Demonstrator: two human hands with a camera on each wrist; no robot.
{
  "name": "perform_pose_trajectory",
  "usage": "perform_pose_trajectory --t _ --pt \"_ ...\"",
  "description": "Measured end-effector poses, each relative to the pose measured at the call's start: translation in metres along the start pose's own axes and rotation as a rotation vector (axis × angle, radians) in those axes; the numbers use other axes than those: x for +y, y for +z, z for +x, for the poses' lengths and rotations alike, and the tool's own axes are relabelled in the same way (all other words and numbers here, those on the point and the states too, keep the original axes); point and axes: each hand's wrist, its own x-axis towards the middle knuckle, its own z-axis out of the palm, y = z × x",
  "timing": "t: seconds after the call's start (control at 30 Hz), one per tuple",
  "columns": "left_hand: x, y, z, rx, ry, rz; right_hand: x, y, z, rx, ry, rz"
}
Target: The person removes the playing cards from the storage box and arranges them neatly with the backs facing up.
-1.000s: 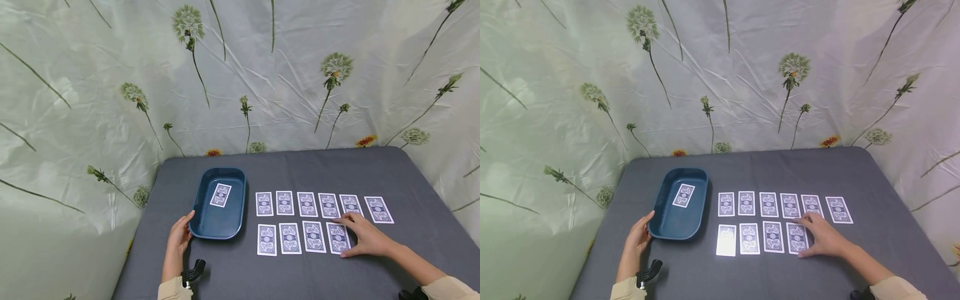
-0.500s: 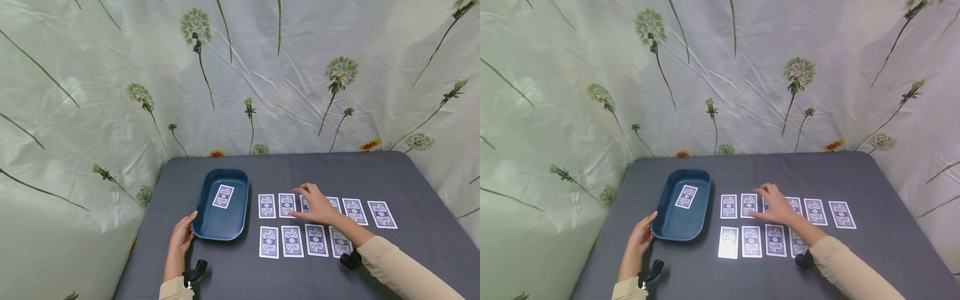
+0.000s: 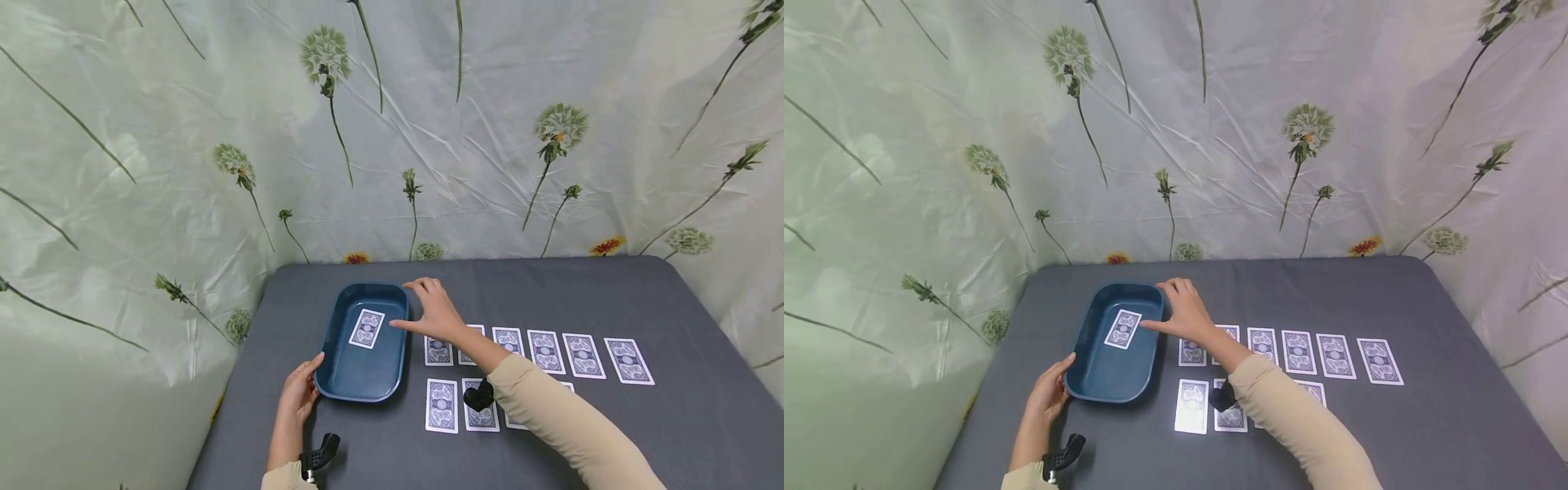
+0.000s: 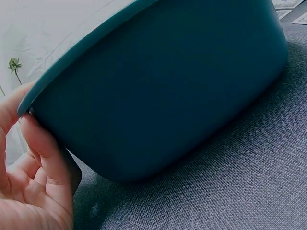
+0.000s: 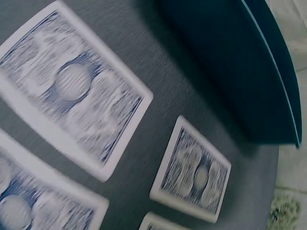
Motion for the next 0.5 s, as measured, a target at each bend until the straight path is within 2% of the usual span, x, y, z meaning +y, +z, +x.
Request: perform_pose_trajectory --t 0.17,0.33,0.5 --pt "0.0 -0.002 0.0 0.004 0.014 0.006 -0.015 0.023 0.017 -0.019 -0.03 -0.044" --pt "0.0 -0.001 -0.001 0.007 0.025 0.007 -0.029 0.042 0.027 -0.095 -0.073 -0.086" --pt "0.0 -0.002 -0.002 -0.009 0.025 0.001 -0.039 0.058 0.033 -0.17 -0.026 -0.099"
